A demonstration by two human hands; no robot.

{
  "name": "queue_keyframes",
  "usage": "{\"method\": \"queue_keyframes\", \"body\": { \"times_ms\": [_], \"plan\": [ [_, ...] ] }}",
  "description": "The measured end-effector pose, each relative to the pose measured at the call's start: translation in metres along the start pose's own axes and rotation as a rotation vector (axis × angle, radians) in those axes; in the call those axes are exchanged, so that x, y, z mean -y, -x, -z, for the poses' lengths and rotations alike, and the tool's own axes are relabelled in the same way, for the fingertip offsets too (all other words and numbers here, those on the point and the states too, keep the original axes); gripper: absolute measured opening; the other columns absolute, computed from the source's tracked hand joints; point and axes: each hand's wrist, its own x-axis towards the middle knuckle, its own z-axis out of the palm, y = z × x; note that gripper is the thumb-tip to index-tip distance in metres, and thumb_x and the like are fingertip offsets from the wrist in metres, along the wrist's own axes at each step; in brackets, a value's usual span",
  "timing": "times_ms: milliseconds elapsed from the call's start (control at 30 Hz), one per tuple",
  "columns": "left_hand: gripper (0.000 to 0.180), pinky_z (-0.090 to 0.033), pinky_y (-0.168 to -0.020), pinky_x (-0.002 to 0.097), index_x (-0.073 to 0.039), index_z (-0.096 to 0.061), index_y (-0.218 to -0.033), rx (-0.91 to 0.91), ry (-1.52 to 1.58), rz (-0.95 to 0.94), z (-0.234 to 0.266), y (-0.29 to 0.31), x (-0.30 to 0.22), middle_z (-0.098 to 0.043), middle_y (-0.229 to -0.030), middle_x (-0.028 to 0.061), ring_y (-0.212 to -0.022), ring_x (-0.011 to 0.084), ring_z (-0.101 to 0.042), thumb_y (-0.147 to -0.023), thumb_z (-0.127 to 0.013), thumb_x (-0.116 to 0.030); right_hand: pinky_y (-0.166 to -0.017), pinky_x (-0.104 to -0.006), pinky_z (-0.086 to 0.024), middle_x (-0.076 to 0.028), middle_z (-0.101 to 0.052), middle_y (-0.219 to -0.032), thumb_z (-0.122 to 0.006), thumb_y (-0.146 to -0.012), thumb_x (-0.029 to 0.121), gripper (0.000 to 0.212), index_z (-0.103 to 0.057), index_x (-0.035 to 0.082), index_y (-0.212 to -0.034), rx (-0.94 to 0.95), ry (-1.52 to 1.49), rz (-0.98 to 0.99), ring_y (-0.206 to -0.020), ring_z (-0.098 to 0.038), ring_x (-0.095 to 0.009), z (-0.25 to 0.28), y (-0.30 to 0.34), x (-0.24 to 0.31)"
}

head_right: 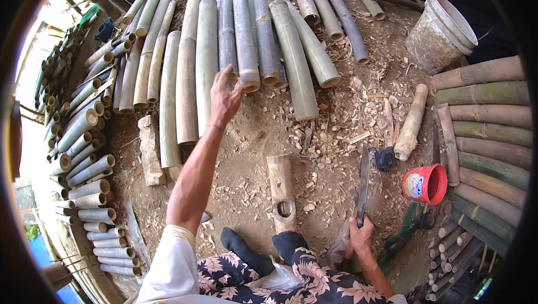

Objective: The person holds a bamboo stalk by hand and uses a knife to shave its surface and cut into its ends, rotating the stalk several times to work on different sides.

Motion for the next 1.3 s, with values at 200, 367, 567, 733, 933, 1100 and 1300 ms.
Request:
{"method": "queue_keyframes", "body": {
  "times_ms": [200,367,567,733,933,1100,1300],
  "plan": [
    [0.041,-0.048,-0.094,0.0463,0.001,-0.058,-0.125,0.114,-0.925,-0.168,0.008,-0.062,0.036,-0.059,-0.115,0.0131,-0.115,0.0246,-0.054,-0.087,-0.062,-0.015,-0.06,-0.0362,-0.047,-0.008,-0.059,-0.066,-0.068,-0.088,0.018,0.02,-0.062,-0.001,-0.09,0.039,0.172,-0.03,-0.059,-0.056,-0.018,0.0,0.002,-0.022],
    [0.028,-0.052,-0.08,0.0443,0.0,-0.062,-0.11,0.024,-0.999,-0.262,0.006,-0.079,0.058,-0.064,-0.107,0.0108,-0.104,0.0229,-0.059,-0.091,-0.064,-0.021,-0.058,-0.0366,-0.048,-0.01,-0.061,-0.066,-0.068,-0.089,0.019,0.021,-0.063,-0.001,-0.091,0.066,0.271,0.034,-0.058,-0.059,-0.019,-0.011,0.002,-0.012],
    [0.07,-0.057,-0.083,0.04,0.007,-0.051,-0.127,0.138,0.175,0.176,0.039,-0.023,0.003,-0.065,-0.108,0.0245,-0.089,0.0278,-0.068,-0.09,-0.067,-0.05,-0.045,-0.0309,-0.046,-0.004,-0.059,-0.062,-0.065,-0.093,0.015,0.016,-0.059,0.0,-0.089,0.106,0.12,-0.026,-0.048,-0.057,-0.013,-0.016,0.016,0.033],
    [0.111,-0.037,-0.113,0.0595,0.009,-0.029,-0.149,0.792,1.347,0.241,0.088,0.145,-0.058,-0.039,-0.147,0.0354,-0.135,0.0418,-0.046,-0.078,-0.073,-0.064,-0.044,-0.0309,-0.048,-0.003,-0.058,-0.061,-0.066,-0.094,0.014,0.017,-0.058,0.0,-0.088,0.14,-0.012,-0.128,-0.047,-0.059,-0.014,-0.019,0.024,0.009],
    [0.106,-0.056,-0.093,0.0493,0.007,-0.031,-0.144,0.315,1.88,0.678,0.05,0.152,-0.036,-0.055,-0.125,0.0298,-0.11,0.0388,-0.064,-0.079,-0.071,-0.066,-0.045,-0.0303,-0.048,-0.004,-0.059,-0.064,-0.065,-0.095,0.014,0.016,-0.057,0.001,-0.089,0.229,-0.126,-0.081,-0.05,-0.06,-0.014,-0.029,0.032,0.0],
    [0.076,-0.062,-0.074,0.0398,0.003,-0.043,-0.133,0.376,1.053,0.76,0.055,0.13,-0.024,-0.064,-0.107,0.0204,-0.082,0.026,-0.07,-0.084,-0.073,-0.048,-0.044,-0.0308,-0.048,-0.004,-0.059,-0.065,-0.065,-0.095,0.014,0.015,-0.058,0.001,-0.09,0.182,-0.128,-0.129,-0.048,-0.059,-0.015,-0.028,0.042,0.01],
    [0.085,-0.058,-0.091,0.0457,-0.004,-0.041,-0.144,0.324,-0.165,0.5,0.127,0.228,0.027,-0.064,-0.12,0.0228,-0.105,0.0326,-0.067,-0.082,-0.075,-0.052,-0.045,-0.0322,-0.048,-0.005,-0.059,-0.065,-0.063,-0.095,0.014,0.016,-0.058,0.0,-0.089,0.171,-0.146,-0.088,-0.049,-0.058,-0.016,-0.012,0.043,-0.011]
  ]
}}
